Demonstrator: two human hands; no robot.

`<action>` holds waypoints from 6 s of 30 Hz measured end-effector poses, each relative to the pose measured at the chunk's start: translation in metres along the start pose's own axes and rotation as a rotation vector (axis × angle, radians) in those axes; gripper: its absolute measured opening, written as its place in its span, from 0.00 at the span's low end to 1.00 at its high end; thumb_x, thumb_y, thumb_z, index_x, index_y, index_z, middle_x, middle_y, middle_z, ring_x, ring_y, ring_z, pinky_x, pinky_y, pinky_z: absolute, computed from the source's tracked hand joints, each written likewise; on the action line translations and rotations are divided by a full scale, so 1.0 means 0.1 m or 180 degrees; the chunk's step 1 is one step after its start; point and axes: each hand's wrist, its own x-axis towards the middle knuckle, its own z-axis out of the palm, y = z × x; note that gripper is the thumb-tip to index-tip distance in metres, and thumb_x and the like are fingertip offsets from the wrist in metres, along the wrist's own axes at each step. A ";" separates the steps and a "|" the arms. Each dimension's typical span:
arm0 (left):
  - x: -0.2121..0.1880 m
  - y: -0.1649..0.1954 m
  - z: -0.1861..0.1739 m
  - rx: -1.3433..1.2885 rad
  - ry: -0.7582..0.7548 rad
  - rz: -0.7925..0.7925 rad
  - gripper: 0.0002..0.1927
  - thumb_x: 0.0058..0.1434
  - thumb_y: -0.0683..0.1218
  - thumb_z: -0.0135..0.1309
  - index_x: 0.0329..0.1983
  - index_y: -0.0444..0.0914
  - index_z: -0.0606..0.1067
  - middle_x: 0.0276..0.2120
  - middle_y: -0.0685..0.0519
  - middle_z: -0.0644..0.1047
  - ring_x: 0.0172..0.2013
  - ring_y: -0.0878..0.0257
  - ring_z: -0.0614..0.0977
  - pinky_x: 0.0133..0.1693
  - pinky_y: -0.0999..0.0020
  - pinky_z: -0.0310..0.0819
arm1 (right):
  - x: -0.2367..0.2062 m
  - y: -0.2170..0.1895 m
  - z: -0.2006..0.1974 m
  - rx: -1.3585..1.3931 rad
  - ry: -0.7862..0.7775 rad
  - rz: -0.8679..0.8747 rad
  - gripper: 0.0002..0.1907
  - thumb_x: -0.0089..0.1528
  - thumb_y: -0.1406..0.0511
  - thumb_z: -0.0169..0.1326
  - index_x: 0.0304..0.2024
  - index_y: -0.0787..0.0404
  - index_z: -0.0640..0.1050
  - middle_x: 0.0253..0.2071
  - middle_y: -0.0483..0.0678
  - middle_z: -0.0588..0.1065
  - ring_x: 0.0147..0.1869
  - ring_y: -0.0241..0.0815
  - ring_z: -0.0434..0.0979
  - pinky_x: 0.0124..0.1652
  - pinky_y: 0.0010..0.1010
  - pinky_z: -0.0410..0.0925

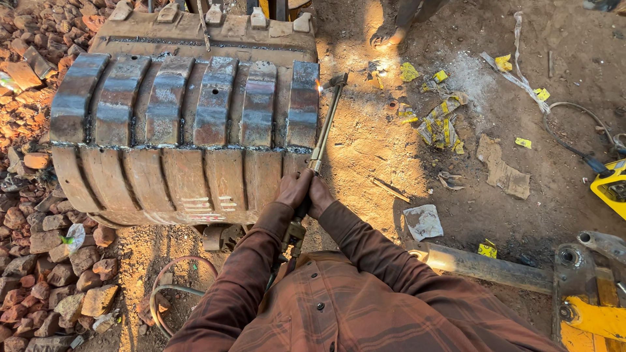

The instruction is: The person uses a welding torch to apply heat to the surface of a large, heavy metal component, likely an excavator bucket. The operator holds the torch steady, directing the flame onto specific sections of the metal while standing in an outdoor work area.

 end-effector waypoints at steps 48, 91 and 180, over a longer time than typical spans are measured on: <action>0.04 -0.02 -0.19 0.0044 0.0161 -0.0153 0.37 0.60 0.69 0.37 0.45 0.33 0.76 0.34 0.44 0.76 0.32 0.55 0.77 0.34 0.54 0.73 | 0.15 -0.04 0.23 -0.0228 0.0020 0.0261 0.19 0.71 0.57 0.40 0.52 0.66 0.70 0.48 0.55 0.71 0.48 0.46 0.75 0.51 0.41 0.76; -0.05 0.01 -0.36 -0.0068 0.0145 0.0009 0.43 0.62 0.69 0.32 0.47 0.26 0.78 0.39 0.35 0.80 0.36 0.47 0.82 0.36 0.52 0.75 | 0.22 -0.02 0.34 -0.0471 0.0241 0.0420 0.24 0.73 0.57 0.30 0.57 0.68 0.68 0.54 0.59 0.72 0.56 0.48 0.76 0.57 0.41 0.74; 0.09 0.06 -0.07 -0.0352 -0.0092 -0.0016 0.37 0.59 0.66 0.40 0.50 0.29 0.75 0.40 0.38 0.78 0.36 0.49 0.80 0.36 0.52 0.76 | 0.02 -0.17 0.22 -0.0357 0.0364 0.0406 0.26 0.73 0.55 0.29 0.58 0.68 0.67 0.54 0.61 0.71 0.56 0.50 0.75 0.58 0.44 0.74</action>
